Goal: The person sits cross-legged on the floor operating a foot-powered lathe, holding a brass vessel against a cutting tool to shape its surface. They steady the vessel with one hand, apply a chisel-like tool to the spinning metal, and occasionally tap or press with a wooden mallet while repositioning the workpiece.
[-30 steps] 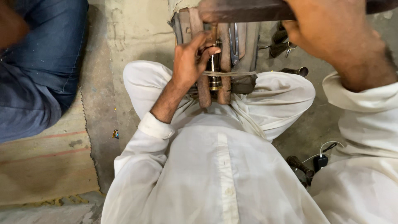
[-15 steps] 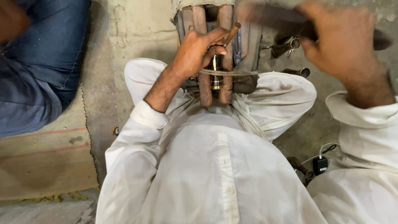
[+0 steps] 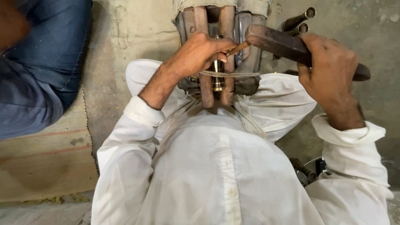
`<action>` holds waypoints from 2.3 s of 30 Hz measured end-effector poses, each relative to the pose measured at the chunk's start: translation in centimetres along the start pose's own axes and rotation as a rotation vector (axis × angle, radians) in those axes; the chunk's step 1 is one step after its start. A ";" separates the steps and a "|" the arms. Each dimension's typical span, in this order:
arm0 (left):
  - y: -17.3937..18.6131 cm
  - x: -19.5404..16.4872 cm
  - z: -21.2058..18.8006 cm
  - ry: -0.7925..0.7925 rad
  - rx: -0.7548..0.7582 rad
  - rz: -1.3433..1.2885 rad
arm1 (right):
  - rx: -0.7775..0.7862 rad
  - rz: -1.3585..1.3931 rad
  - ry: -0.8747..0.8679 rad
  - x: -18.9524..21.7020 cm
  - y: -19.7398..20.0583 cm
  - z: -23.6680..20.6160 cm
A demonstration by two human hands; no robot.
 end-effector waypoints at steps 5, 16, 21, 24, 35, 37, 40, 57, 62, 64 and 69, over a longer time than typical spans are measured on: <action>0.4 1.0 -1.4 -0.071 -0.211 -0.173 | -0.210 0.758 -0.400 -2.0 -2.7 -2.0; -0.9 5.4 -6.5 0.575 -0.389 -0.821 | -0.072 0.970 -0.343 3.0 -11.5 7.4; -0.1 5.1 -9.4 0.651 -0.423 -0.777 | -0.025 0.716 -0.167 4.4 -10.8 11.6; -0.2 5.8 -10.6 0.710 -0.427 -0.798 | -0.016 0.582 -0.146 5.3 -10.3 12.4; -1.1 5.6 -7.8 0.636 -0.390 -0.793 | 0.055 0.544 -0.105 4.8 -9.8 12.7; -1.0 5.4 -7.2 0.606 -0.393 -0.810 | 0.083 0.665 -0.166 4.1 -10.0 11.8; -0.9 5.3 -6.7 0.560 -0.385 -0.758 | 0.106 0.997 -0.350 3.0 -10.7 9.3; -1.6 2.1 0.3 0.318 -0.423 -0.168 | -0.008 1.373 -0.452 -2.0 -9.0 0.2; -1.9 2.6 -0.6 0.241 -0.547 -0.418 | -0.052 1.166 -0.311 -0.7 -9.0 4.9; -1.9 3.4 -1.4 0.360 -0.568 -0.620 | -0.034 1.151 -0.321 0.5 -9.8 7.2; -0.5 4.3 -4.4 0.501 -0.621 -0.768 | -0.012 0.681 -0.182 2.5 -9.9 11.3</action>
Point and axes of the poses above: each hand's wrist, its own z-axis towards the middle knuckle, its own y-axis out of the back of the hand, x = y × z, the point moved 5 cm from there along z, towards the middle knuckle, and after that the axes turned 12 degrees about y, right-handed, at the moved point
